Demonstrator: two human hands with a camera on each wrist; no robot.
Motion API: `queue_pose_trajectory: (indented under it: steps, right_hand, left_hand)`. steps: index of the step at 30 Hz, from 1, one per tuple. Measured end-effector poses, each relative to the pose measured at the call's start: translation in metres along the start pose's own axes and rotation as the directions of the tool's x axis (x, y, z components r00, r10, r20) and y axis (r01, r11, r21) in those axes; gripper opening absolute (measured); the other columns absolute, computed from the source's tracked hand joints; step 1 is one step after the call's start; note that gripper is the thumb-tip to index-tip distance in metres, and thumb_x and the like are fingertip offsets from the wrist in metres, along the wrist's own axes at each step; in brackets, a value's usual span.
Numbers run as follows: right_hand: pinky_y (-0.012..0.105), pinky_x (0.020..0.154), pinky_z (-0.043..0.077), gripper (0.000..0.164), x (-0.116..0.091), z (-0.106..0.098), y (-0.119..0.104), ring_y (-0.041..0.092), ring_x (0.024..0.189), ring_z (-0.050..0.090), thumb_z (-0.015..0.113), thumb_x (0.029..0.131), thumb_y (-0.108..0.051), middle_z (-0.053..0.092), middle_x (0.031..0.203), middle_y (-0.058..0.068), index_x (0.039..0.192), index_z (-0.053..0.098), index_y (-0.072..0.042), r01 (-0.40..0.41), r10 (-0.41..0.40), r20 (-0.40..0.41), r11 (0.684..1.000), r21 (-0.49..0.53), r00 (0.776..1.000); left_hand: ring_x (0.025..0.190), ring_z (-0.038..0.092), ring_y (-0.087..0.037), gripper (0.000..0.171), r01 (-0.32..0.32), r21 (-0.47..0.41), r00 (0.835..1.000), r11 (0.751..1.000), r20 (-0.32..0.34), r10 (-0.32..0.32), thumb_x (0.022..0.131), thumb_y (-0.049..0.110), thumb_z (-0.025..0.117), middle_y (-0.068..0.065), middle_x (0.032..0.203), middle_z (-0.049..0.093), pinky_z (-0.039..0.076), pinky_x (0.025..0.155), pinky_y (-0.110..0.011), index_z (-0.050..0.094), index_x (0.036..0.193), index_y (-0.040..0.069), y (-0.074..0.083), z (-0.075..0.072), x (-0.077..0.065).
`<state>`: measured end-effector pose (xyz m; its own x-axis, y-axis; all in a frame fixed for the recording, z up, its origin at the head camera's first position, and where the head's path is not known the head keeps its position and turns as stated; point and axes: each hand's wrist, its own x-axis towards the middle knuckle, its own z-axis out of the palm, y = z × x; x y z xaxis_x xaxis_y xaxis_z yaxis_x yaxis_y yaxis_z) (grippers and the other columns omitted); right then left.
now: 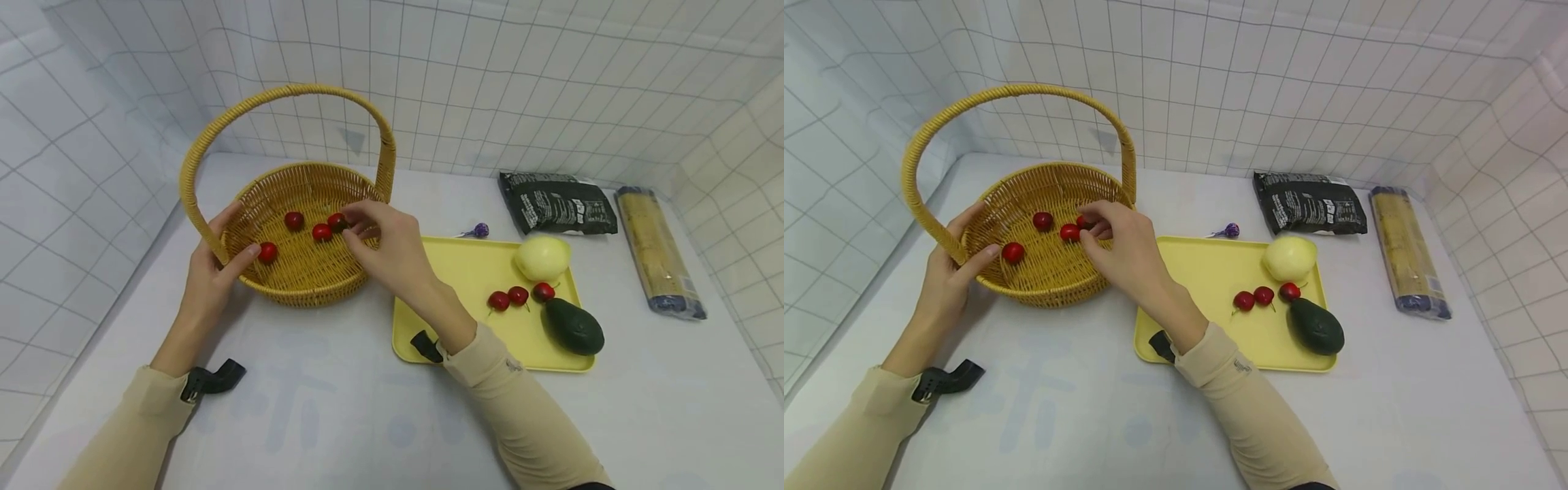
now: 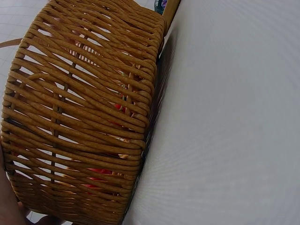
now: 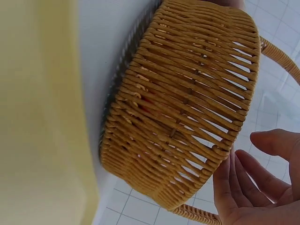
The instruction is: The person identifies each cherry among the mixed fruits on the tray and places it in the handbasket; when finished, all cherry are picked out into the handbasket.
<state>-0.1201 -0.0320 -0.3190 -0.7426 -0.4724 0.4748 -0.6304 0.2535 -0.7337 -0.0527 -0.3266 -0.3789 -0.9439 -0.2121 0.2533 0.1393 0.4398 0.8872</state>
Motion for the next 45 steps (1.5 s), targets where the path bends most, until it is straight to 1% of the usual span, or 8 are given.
queue_pose_trajectory:
  steps: [3, 7, 18, 25, 33, 37, 40, 45]
  right_hand:
    - [0.032, 0.086, 0.061, 0.026, -0.007, -0.006, 0.001, 0.016, 0.095, 0.071, 0.07, 0.097, -0.002, 0.076, 0.114, 0.011, 0.122, 0.072, 0.0, 0.007, -0.007, -0.007, 1.0, -0.011, 1.0]
    - [0.031, 0.086, 0.061, 0.026, -0.019, -0.019, 0.003, 0.016, 0.096, 0.072, 0.071, 0.098, -0.004, 0.076, 0.116, 0.009, 0.124, 0.072, -0.001, 0.003, -0.004, -0.015, 0.999, -0.04, 1.0]
    - [0.034, 0.089, 0.061, 0.029, -0.047, -0.073, 0.028, 0.018, 0.096, 0.076, 0.076, 0.097, -0.011, 0.077, 0.117, 0.006, 0.126, 0.073, -0.008, -0.07, 0.063, -0.064, 0.992, -0.107, 0.996]
    - [0.035, 0.092, 0.061, 0.031, -0.066, -0.107, 0.041, 0.019, 0.101, 0.074, 0.077, 0.097, -0.013, 0.076, 0.12, 0.004, 0.127, 0.073, -0.009, -0.138, 0.134, -0.043, 0.981, -0.137, 0.99]
    - [0.016, 0.092, 0.055, 0.033, -0.072, -0.159, 0.047, 0.006, 0.106, 0.068, 0.075, 0.1, -0.02, 0.075, 0.124, 0.0, 0.132, 0.072, -0.015, -0.266, 0.254, -0.096, 0.952, -0.153, 0.962]
    - [0.011, 0.092, 0.052, 0.032, -0.074, -0.177, 0.051, 0.002, 0.103, 0.065, 0.074, 0.1, -0.021, 0.075, 0.12, 0.002, 0.132, 0.073, -0.016, -0.279, 0.26, -0.119, 0.94, -0.195, 0.958]
    - [0.011, 0.091, 0.052, 0.03, -0.079, -0.183, 0.056, 0.003, 0.102, 0.066, 0.075, 0.1, -0.022, 0.075, 0.118, 0.001, 0.13, 0.074, -0.018, -0.29, 0.277, -0.089, 0.934, -0.21, 0.957]
    - [0.016, 0.092, 0.055, 0.033, -0.087, -0.184, 0.07, 0.011, 0.106, 0.07, 0.076, 0.099, -0.021, 0.073, 0.125, 0.0, 0.131, 0.072, -0.018, -0.293, 0.309, 0.055, 0.936, -0.195, 0.949]
  left_hand:
    - [0.158, 0.032, -0.022, 0.07, -0.001, -0.002, 1.0, 1.0, -0.001, 0.001, 0.101, 0.025, 0.067, -0.001, 0.17, 0.037, 0.02, 0.128, -0.038, 0.039, 0.164, 0.029, 0.0, 0.0, 0.0]
    - [0.158, 0.032, -0.023, 0.07, -0.007, -0.003, 1.0, 1.0, -0.001, 0.007, 0.101, 0.025, 0.067, -0.001, 0.17, 0.037, 0.019, 0.129, -0.04, 0.039, 0.164, 0.028, 0.001, 0.001, 0.0]
    - [0.157, 0.033, -0.021, 0.069, -0.004, 0.006, 1.0, 1.0, -0.012, 0.004, 0.101, 0.025, 0.067, 0.0, 0.17, 0.037, 0.022, 0.124, -0.026, 0.04, 0.164, 0.028, 0.001, -0.002, -0.001]
    - [0.157, 0.032, -0.019, 0.069, -0.016, -0.013, 1.0, 1.0, -0.003, 0.016, 0.101, 0.023, 0.068, -0.001, 0.17, 0.036, 0.022, 0.123, -0.023, 0.04, 0.164, 0.025, 0.0, -0.001, 0.0]
    - [0.159, 0.03, -0.019, 0.07, -0.005, -0.005, 1.0, 1.0, 0.006, 0.005, 0.101, 0.025, 0.067, 0.001, 0.171, 0.035, 0.021, 0.125, -0.026, 0.037, 0.165, 0.026, 0.0, -0.002, 0.001]
    - [0.158, 0.03, -0.019, 0.07, -0.008, -0.008, 1.0, 1.0, 0.006, 0.008, 0.102, 0.025, 0.067, 0.001, 0.171, 0.035, 0.021, 0.125, -0.026, 0.038, 0.165, 0.026, 0.001, -0.001, 0.002]
    - [0.158, 0.031, -0.019, 0.07, -0.014, -0.018, 1.0, 1.0, 0.003, 0.015, 0.101, 0.023, 0.068, 0.0, 0.171, 0.036, 0.02, 0.126, -0.027, 0.038, 0.164, 0.025, 0.001, 0.0, 0.004]
    - [0.158, 0.03, -0.018, 0.07, -0.007, -0.014, 1.0, 1.0, -0.005, 0.007, 0.101, 0.022, 0.068, 0.0, 0.171, 0.036, 0.018, 0.127, -0.029, 0.039, 0.164, 0.024, 0.0, -0.001, 0.002]
